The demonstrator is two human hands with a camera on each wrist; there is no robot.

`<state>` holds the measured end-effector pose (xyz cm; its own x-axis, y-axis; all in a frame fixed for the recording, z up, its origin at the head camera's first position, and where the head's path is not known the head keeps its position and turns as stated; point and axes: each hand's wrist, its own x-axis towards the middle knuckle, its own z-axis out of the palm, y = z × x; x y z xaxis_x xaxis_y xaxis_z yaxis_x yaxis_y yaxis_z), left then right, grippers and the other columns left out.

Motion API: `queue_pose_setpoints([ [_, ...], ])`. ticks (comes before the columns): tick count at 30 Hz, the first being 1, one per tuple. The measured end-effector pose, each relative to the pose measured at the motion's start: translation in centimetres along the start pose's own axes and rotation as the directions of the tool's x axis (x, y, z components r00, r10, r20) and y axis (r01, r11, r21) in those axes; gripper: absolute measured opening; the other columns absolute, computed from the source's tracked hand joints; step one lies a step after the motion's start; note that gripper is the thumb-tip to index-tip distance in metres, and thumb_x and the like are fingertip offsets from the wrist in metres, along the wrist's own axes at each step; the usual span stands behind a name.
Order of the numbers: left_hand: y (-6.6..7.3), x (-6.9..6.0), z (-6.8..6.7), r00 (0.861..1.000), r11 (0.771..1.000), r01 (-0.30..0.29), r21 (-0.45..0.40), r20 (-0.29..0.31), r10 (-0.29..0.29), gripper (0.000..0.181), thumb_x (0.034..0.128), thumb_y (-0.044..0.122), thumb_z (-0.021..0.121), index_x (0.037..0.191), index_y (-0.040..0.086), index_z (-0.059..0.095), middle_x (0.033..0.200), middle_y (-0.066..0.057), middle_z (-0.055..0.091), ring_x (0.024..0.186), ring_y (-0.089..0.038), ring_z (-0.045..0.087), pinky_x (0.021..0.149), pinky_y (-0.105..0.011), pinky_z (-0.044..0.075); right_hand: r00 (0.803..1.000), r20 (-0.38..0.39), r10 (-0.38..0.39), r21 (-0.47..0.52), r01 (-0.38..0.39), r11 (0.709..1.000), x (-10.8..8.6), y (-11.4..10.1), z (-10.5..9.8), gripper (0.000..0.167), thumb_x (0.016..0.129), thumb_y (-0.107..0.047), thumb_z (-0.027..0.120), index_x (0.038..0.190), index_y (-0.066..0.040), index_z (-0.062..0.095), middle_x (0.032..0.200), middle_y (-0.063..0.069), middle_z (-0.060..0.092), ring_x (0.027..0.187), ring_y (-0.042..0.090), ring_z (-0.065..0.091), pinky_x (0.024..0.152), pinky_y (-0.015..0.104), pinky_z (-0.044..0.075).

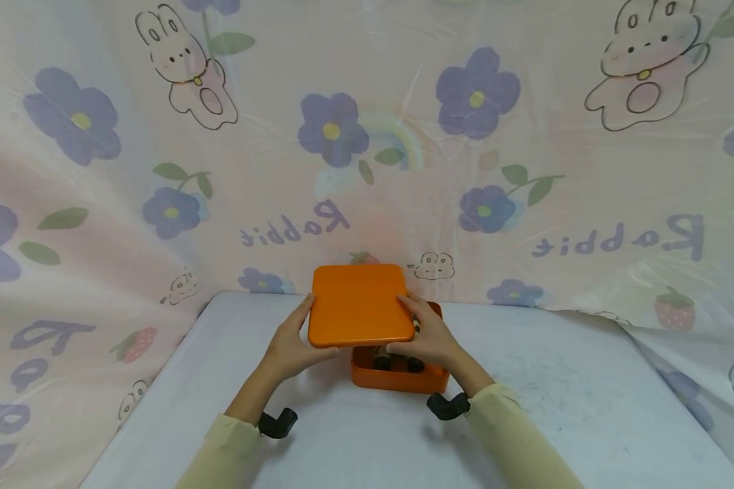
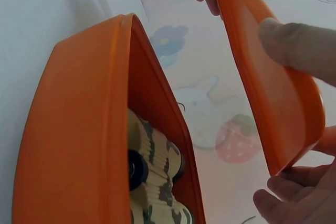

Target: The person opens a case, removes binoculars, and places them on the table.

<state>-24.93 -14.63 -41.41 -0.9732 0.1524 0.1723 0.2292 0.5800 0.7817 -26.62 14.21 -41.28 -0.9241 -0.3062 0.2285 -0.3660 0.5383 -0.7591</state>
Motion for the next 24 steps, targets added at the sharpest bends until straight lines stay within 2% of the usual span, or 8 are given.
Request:
queue_pose_setpoints([
  [4,-0.4,-0.3,-0.5,1.0,1.0,0.003,0.003,-0.002,-0.003,0.118,0.063,0.043,0.089,0.155,0.022,0.018,0.162,-0.001,0.02,0.146,-0.031,0.027,0.115,-0.055,0.029,1.0,0.013,0.017,0.026,-0.018,1.0,0.3,-0.4,0.5,0.1,0.067,-0.031,0.088,0.15,-0.014,0.035,0.161,0.01,0.017,0.139,0.035,0.038,0.106,0.053,0.043],
  [11,-0.9,-0.8,-1.3,1.0,1.0,-0.002,0.025,-0.014,0.002,0.118,0.064,0.044,0.088,0.156,0.02,0.018,0.162,-0.004,0.017,0.146,-0.033,0.025,0.114,-0.054,0.03,1.0,0.014,-0.009,0.001,0.009,1.0,0.6,-1.1,1.1,0.098,0.067,-0.027,0.088,0.149,-0.014,0.036,0.16,0.01,0.022,0.143,0.035,0.03,0.112,0.059,0.032],
  [17,-1.4,-1.3,-2.1,1.0,0.999,0.008,0.031,-0.019,-0.008,0.119,0.0638,0.047,0.087,0.156,0.02,0.017,0.162,-0.005,0.017,0.146,-0.035,0.025,0.114,-0.056,0.03,0.999,0.033,-0.012,-0.017,0.012,1.0,1.0,-1.8,1.8,0.097,0.069,-0.028,0.086,0.15,-0.014,0.035,0.16,0.009,0.022,0.141,0.035,0.033,0.112,0.058,0.033],
  [24,-2.1,-2.0,-3.1,0.999,0.998,0.011,0.06,-0.045,-0.009,0.117,0.0652,0.043,0.087,0.156,0.021,0.016,0.162,-0.005,0.018,0.145,-0.035,0.027,0.113,-0.055,0.032,0.998,0.064,0.004,0.0,-0.004,1.0,1.5,-2.7,2.7,0.097,0.069,-0.03,0.086,0.151,-0.019,0.034,0.161,0.003,0.021,0.139,0.033,0.036,0.111,0.057,0.035],
])
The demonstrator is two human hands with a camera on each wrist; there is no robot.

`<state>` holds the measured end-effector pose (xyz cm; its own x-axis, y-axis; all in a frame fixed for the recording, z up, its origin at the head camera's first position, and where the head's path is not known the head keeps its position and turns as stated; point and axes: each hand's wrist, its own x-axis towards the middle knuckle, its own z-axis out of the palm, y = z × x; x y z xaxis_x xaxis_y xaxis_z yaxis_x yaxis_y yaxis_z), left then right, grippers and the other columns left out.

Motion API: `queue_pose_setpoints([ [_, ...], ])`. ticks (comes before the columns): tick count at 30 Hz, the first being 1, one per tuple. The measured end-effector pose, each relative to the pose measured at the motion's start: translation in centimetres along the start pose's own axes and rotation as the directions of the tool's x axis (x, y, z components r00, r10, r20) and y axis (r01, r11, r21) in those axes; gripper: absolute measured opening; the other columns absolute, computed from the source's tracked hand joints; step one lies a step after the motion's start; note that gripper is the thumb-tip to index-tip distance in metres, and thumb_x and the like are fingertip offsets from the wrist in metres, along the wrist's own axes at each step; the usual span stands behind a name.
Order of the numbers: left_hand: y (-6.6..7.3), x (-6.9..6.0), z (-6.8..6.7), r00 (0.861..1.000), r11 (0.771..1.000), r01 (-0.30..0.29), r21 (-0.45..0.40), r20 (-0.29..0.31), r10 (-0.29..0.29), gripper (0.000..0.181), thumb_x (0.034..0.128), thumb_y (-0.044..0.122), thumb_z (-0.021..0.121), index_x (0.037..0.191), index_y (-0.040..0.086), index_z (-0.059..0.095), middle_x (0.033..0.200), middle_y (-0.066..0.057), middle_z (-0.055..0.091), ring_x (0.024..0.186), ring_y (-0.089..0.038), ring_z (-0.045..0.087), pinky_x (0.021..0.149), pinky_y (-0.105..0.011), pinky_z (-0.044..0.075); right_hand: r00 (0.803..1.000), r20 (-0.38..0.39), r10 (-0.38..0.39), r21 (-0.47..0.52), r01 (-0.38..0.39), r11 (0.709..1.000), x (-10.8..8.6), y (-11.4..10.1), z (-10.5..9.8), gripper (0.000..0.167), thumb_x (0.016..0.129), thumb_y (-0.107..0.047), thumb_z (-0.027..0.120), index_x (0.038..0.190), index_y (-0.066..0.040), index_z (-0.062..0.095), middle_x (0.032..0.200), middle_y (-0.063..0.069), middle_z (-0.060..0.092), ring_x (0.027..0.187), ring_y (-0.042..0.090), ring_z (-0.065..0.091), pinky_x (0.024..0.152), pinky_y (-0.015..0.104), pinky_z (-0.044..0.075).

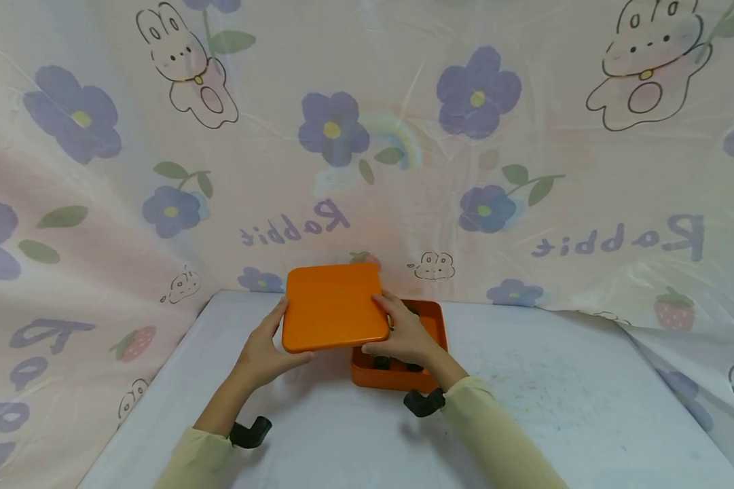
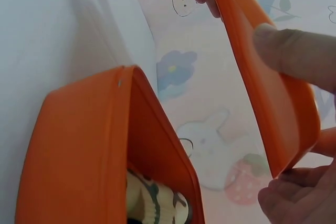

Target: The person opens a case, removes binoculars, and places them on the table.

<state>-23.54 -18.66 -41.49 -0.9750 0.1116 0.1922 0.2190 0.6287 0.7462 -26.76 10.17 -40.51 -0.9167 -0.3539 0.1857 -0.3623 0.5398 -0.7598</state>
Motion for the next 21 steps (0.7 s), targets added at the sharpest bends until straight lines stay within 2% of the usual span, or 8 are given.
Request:
queue_pose_setpoints([
  [5,-0.8,-0.4,-0.6,1.0,1.0,0.012,0.02,0.008,-0.012,0.12,0.064,0.05,0.086,0.156,0.02,0.015,0.162,-0.007,0.018,0.144,-0.037,0.028,0.112,-0.055,0.033,1.0,0.009,0.011,-0.016,-0.011,1.0,0.4,-0.3,1.0,0.098,0.07,-0.03,0.086,0.151,-0.016,0.033,0.162,0.004,0.019,0.141,0.032,0.034,0.112,0.056,0.034],
  [16,-2.2,-1.5,-1.6,0.999,0.998,0.039,0.053,0.028,-0.04,0.117,0.0683,0.043,0.085,0.156,0.017,0.012,0.161,-0.013,0.019,0.142,-0.041,0.03,0.111,-0.055,0.035,0.999,0.045,-0.011,-0.018,0.012,1.0,0.5,-1.4,2.7,0.097,0.072,-0.029,0.084,0.151,-0.013,0.031,0.161,0.011,0.017,0.14,0.036,0.034,0.111,0.056,0.034],
  [21,-2.7,-1.9,-2.1,0.999,0.998,0.026,0.064,0.023,-0.028,0.116,0.069,0.037,0.086,0.156,0.013,0.013,0.16,-0.016,0.02,0.141,-0.043,0.03,0.111,-0.056,0.035,0.998,0.063,-0.006,0.007,0.005,1.0,0.5,-1.6,3.5,0.095,0.073,-0.028,0.083,0.151,-0.013,0.031,0.162,0.01,0.016,0.144,0.035,0.028,0.113,0.057,0.032],
])
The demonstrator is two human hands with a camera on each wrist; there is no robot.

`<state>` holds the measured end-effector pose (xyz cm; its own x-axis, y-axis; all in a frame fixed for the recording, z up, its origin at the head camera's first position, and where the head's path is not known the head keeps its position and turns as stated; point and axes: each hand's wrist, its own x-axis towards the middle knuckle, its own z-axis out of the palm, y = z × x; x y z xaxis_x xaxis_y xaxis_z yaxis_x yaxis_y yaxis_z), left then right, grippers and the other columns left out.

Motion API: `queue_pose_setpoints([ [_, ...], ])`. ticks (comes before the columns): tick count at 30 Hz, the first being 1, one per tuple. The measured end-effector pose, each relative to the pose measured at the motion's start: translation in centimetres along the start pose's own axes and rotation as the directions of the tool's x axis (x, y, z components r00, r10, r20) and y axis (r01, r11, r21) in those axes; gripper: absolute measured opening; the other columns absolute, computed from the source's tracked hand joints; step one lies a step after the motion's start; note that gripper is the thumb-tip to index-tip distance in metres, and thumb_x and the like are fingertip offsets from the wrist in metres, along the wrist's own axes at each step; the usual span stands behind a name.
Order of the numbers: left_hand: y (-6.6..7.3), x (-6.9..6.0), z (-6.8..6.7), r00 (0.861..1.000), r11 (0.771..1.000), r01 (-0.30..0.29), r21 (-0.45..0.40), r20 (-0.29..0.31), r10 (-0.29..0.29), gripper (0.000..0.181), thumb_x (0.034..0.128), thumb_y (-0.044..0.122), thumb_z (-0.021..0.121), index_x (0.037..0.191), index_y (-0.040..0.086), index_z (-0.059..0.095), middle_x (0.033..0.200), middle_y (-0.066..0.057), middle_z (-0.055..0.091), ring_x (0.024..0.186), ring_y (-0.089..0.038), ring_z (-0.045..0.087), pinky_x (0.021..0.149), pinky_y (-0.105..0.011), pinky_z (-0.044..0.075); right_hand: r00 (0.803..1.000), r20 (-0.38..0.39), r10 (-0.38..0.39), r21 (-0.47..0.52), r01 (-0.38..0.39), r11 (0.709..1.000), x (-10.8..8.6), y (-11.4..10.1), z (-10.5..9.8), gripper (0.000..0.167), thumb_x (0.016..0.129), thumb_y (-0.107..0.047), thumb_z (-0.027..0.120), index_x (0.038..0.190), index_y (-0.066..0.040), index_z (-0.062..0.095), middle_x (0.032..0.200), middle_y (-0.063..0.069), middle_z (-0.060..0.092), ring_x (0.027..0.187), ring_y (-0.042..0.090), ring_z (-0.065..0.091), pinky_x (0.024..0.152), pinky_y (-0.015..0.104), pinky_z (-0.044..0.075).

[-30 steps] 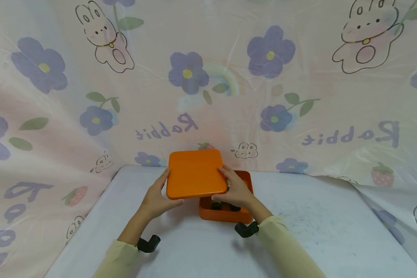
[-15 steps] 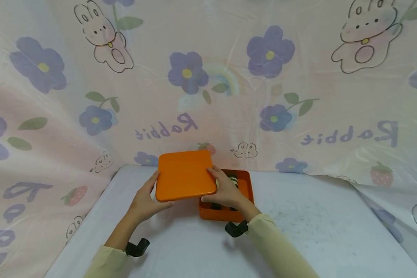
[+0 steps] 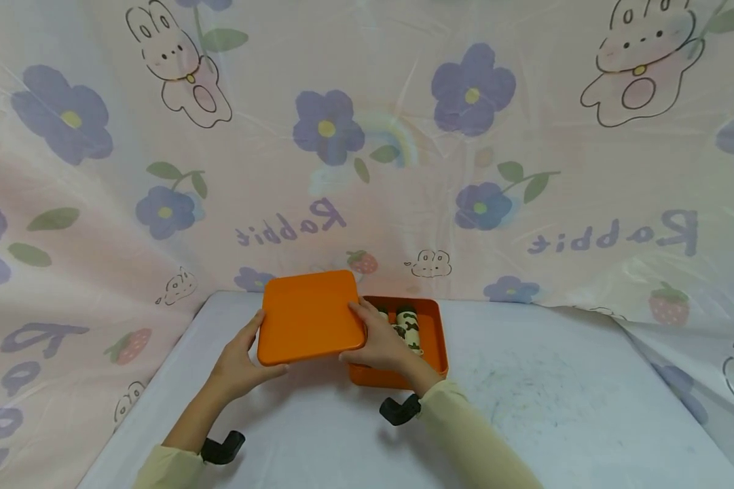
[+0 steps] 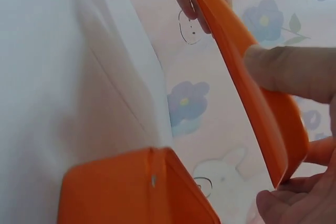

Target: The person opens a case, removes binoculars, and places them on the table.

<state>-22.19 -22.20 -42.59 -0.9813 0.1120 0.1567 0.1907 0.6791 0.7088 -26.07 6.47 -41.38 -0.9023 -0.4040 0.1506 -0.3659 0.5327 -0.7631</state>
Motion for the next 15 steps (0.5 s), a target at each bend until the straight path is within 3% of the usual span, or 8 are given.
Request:
queue_pose_setpoints([
  [6,-0.6,-0.6,-0.4,1.0,1.0,0.009,0.02,0.005,-0.009,0.114,0.0701,0.031,0.086,0.156,0.01,0.014,0.159,-0.019,0.021,0.141,-0.044,0.031,0.11,-0.056,0.035,1.0,0.023,0.006,0.037,-0.007,0.999,0.1,-0.2,1.0,0.094,0.073,-0.028,0.082,0.151,-0.012,0.032,0.161,0.012,0.018,0.142,0.035,0.031,0.113,0.056,0.033],
  [15,-1.3,-1.2,-0.8,0.999,0.998,0.035,0.057,0.029,-0.037,0.114,0.0702,0.033,0.085,0.154,0.004,0.014,0.158,-0.022,0.021,0.139,-0.046,0.033,0.109,-0.055,0.037,0.998,0.051,0.031,0.015,-0.032,0.999,0.1,-0.6,2.2,0.093,0.074,-0.03,0.08,0.151,-0.012,0.031,0.161,0.012,0.018,0.144,0.036,0.028,0.114,0.057,0.029],
])
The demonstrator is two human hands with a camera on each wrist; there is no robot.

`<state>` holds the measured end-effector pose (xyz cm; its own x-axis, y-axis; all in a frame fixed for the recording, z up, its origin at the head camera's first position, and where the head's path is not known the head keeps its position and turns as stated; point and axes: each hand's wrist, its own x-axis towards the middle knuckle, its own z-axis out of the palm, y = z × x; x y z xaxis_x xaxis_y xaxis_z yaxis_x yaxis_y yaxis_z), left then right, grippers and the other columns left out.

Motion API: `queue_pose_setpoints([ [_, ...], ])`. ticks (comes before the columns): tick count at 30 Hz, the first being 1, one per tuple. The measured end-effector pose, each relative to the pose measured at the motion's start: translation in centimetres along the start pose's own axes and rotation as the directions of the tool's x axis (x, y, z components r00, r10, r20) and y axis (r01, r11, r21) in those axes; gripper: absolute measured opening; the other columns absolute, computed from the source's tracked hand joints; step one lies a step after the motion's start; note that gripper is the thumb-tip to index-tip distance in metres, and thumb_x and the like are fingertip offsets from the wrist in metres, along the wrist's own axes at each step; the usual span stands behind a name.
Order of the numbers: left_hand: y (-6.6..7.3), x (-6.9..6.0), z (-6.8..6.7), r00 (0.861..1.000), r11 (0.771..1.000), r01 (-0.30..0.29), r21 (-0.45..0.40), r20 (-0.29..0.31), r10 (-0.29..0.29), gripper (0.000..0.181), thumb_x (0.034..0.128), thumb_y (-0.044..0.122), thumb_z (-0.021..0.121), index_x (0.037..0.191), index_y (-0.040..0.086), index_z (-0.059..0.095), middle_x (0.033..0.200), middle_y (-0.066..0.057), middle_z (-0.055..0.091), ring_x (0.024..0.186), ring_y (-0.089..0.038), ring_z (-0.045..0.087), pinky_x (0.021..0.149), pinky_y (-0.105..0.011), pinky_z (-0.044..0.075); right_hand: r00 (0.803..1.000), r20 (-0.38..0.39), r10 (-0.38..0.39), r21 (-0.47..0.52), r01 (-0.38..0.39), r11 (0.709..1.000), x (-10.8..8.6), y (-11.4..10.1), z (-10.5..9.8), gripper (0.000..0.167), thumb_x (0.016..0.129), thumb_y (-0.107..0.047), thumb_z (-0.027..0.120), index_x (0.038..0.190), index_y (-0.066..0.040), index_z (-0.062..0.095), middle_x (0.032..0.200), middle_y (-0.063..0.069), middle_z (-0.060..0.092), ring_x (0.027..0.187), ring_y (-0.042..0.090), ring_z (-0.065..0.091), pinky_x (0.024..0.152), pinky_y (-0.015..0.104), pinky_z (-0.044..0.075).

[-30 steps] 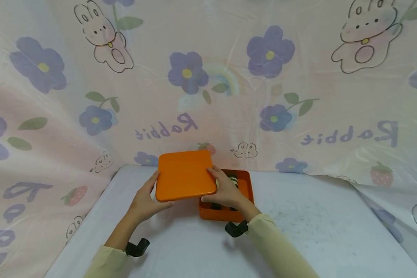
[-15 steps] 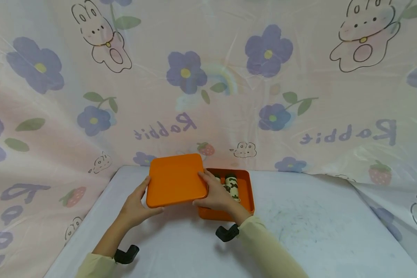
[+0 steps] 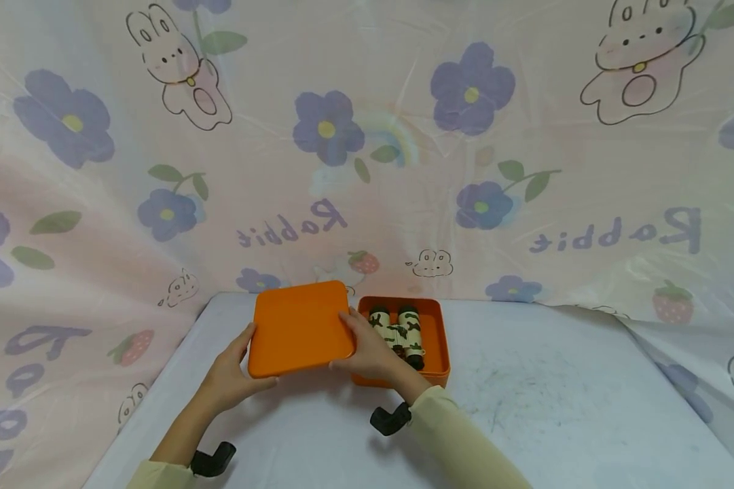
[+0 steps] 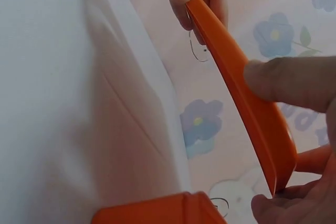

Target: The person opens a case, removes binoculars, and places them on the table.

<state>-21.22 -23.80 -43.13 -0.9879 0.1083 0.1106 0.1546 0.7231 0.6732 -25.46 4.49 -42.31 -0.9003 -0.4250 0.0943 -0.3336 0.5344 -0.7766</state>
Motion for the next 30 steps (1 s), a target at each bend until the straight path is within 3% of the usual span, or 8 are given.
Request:
queue_pose_setpoints([
  [19,-1.7,-1.4,-0.9,0.996,0.997,0.069,0.014,0.061,-0.07,0.114,0.07,0.04,0.084,0.154,0.002,0.016,0.157,-0.026,0.021,0.135,-0.047,0.038,0.107,-0.05,0.04,0.999,0.041,-0.006,-0.018,0.007,1.0,0.1,-0.9,2.3,0.099,0.072,-0.031,0.081,0.151,-0.002,0.029,0.16,0.019,0.019,0.146,0.035,0.026,0.115,0.054,0.031],
  [30,-2.4,-1.8,-1.3,0.99,0.995,0.085,0.045,0.109,-0.09,0.113,0.0687,0.044,0.084,0.152,0.0,0.021,0.155,-0.026,0.026,0.133,-0.047,0.041,0.107,-0.05,0.04,0.995,0.074,0.06,-0.037,-0.058,0.998,-0.1,-1.0,3.8,0.099,0.071,-0.03,0.082,0.15,-0.001,0.029,0.159,0.021,0.02,0.144,0.035,0.03,0.115,0.051,0.032],
])
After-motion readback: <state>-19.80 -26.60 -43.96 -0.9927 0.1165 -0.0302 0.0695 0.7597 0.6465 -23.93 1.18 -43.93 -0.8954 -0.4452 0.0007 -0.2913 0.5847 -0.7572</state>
